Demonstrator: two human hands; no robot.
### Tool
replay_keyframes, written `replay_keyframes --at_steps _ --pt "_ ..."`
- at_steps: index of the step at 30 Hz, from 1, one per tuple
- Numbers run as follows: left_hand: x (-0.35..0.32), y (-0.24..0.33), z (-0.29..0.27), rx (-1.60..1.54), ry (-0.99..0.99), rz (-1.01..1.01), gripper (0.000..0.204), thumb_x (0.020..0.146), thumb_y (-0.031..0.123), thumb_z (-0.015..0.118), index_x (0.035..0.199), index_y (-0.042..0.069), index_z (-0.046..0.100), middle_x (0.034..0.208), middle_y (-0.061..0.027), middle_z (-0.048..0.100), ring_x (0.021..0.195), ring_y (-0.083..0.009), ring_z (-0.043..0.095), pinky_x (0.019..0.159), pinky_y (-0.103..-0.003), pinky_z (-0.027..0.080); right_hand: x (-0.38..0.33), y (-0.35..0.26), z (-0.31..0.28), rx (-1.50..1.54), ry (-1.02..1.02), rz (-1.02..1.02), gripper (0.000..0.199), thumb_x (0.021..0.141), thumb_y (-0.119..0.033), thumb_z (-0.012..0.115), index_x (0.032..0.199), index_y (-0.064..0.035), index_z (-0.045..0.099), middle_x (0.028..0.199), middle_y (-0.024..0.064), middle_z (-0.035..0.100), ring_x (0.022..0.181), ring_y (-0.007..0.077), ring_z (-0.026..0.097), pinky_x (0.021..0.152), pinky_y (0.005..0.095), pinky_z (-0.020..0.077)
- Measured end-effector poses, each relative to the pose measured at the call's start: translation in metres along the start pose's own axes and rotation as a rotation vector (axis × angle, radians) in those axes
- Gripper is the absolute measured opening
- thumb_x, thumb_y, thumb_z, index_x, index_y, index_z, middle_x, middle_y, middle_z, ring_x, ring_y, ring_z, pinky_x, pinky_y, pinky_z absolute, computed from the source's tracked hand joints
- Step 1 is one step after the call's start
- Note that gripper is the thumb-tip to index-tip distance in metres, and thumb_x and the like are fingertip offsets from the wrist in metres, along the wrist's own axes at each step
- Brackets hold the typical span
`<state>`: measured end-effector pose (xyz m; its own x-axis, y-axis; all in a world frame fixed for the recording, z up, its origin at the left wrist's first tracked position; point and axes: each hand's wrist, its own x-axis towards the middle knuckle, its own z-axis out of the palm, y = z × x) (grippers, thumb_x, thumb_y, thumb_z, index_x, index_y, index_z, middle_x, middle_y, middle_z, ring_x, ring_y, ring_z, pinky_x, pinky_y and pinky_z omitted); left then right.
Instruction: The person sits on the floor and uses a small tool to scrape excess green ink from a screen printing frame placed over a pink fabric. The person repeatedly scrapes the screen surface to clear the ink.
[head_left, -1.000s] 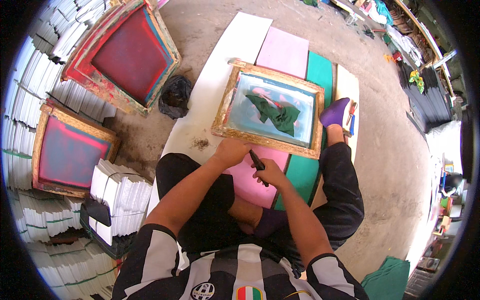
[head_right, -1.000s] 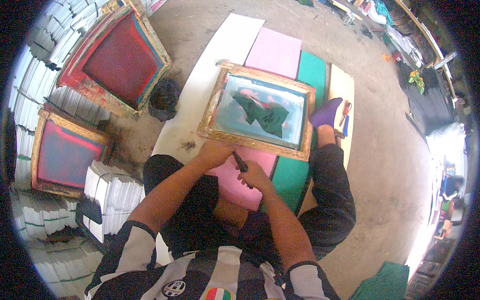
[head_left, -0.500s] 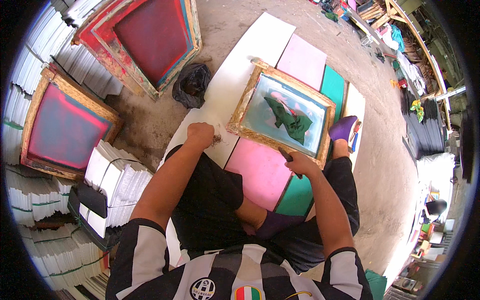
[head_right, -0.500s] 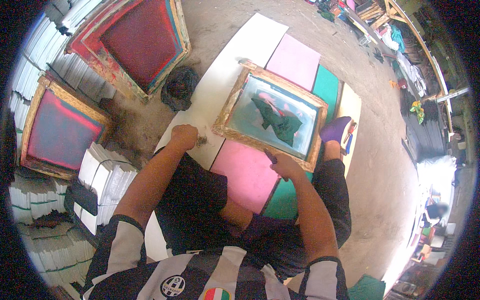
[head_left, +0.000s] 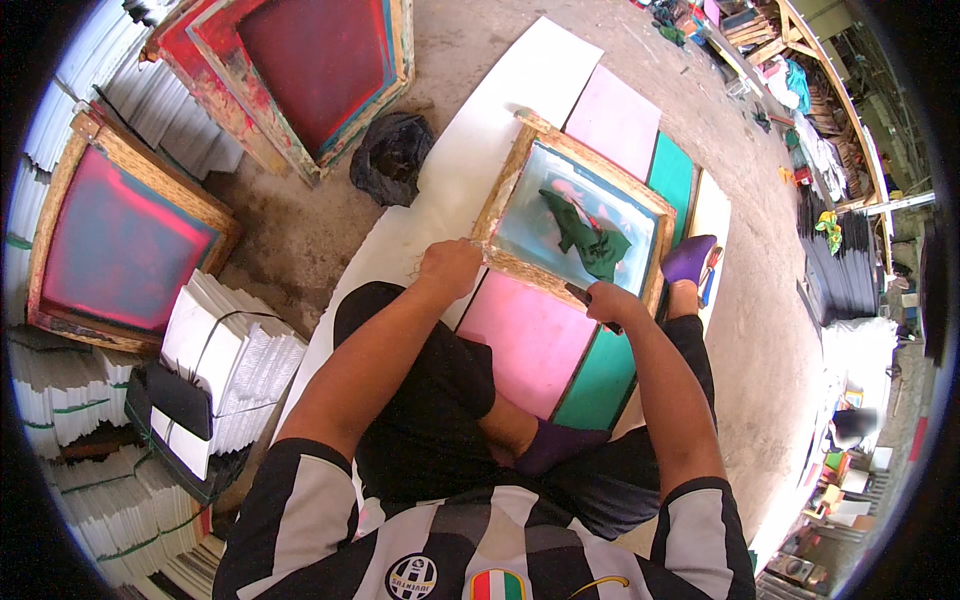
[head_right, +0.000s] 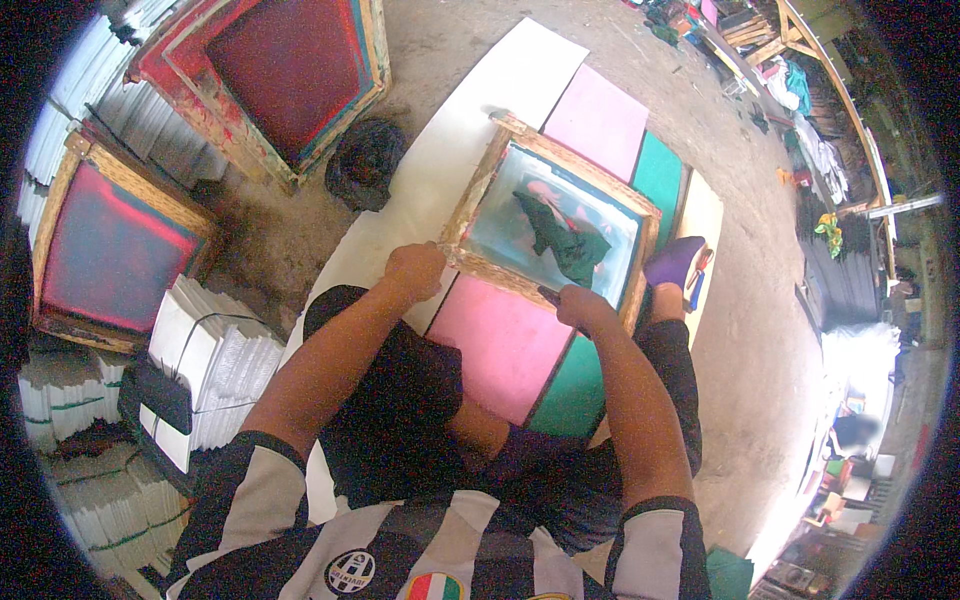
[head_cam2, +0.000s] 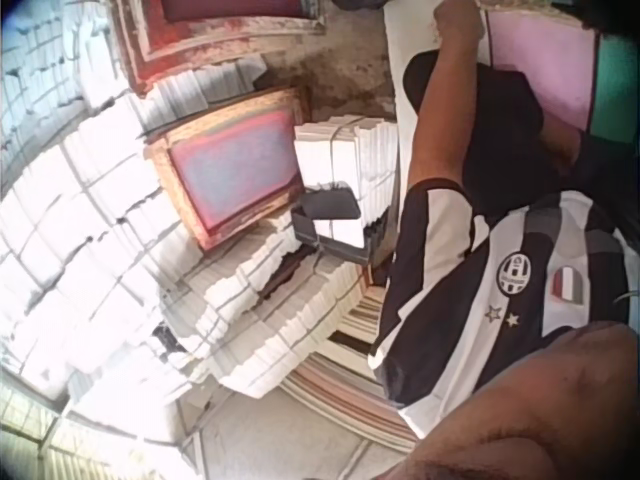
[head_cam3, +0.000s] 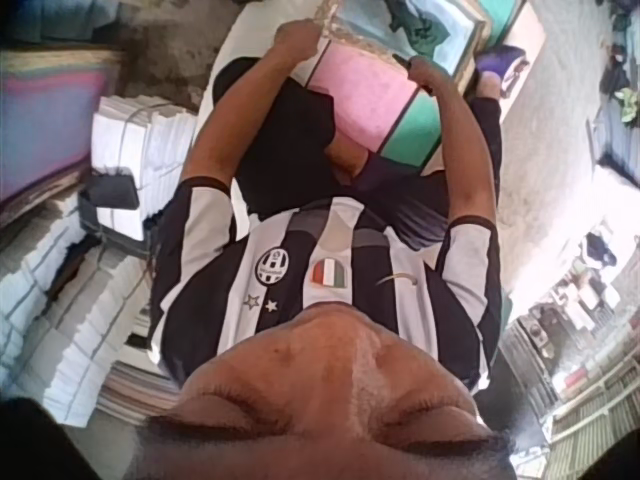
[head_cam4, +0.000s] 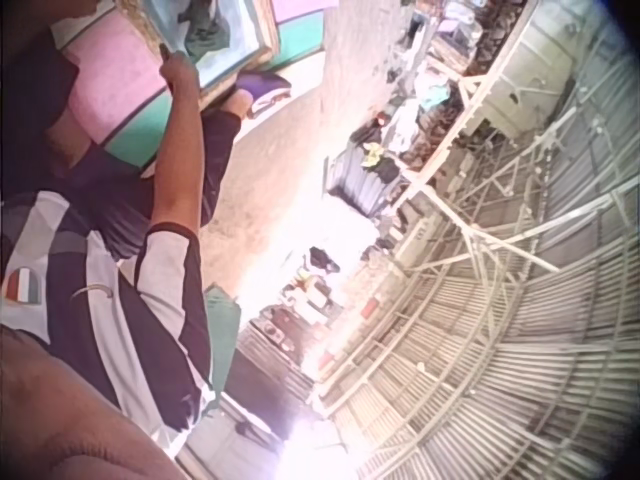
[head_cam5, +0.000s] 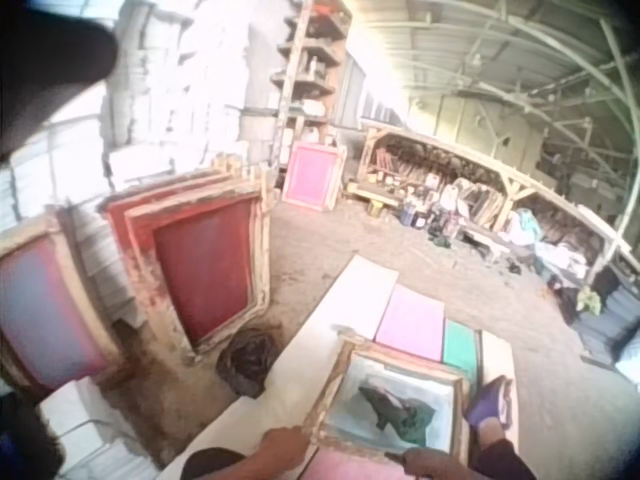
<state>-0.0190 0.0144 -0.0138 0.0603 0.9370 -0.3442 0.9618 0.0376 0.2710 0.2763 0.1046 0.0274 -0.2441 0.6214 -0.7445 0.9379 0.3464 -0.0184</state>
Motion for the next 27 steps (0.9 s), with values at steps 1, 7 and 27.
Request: replay_keyframes --at_steps 1,7,27 --pt "0.000 0.000 0.001 0.002 -0.004 0.006 0.032 0.075 0.021 0.076 0.102 0.005 0.071 0.110 -0.0139 0.066 0.100 -0.0319 0.068 0.082 -0.044 0.057 -0.001 -0.003 -0.003 -0.013 -0.010 0.002 0.029 0.077 -0.009 0.053 0.095 0.0064 0.069 0.090 0.0255 0.071 0.084 0.0374 0.071 0.074 0.0456 0.0574" --pt "0.001 -0.002 0.003 -0.007 0.000 0.034 0.028 0.076 0.018 0.073 0.100 0.006 0.072 0.110 -0.0141 0.066 0.099 -0.0315 0.068 0.081 -0.044 0.058 0.007 -0.013 -0.022 -0.036 -0.145 0.083 0.027 0.077 -0.008 0.053 0.094 0.0050 0.069 0.080 0.0222 0.071 0.069 0.0340 0.072 0.066 0.0461 0.0574" --pt "0.013 0.001 0.001 -0.039 -0.032 -0.033 0.029 0.075 0.021 0.074 0.100 0.007 0.071 0.104 -0.0132 0.069 0.097 -0.0322 0.068 0.081 -0.045 0.056 -0.013 -0.016 0.050 0.308 0.203 0.084 0.057 0.081 -0.008 0.050 0.137 -0.0180 0.053 0.115 0.0278 0.064 0.107 0.0433 0.063 0.093 0.0534 0.0497"
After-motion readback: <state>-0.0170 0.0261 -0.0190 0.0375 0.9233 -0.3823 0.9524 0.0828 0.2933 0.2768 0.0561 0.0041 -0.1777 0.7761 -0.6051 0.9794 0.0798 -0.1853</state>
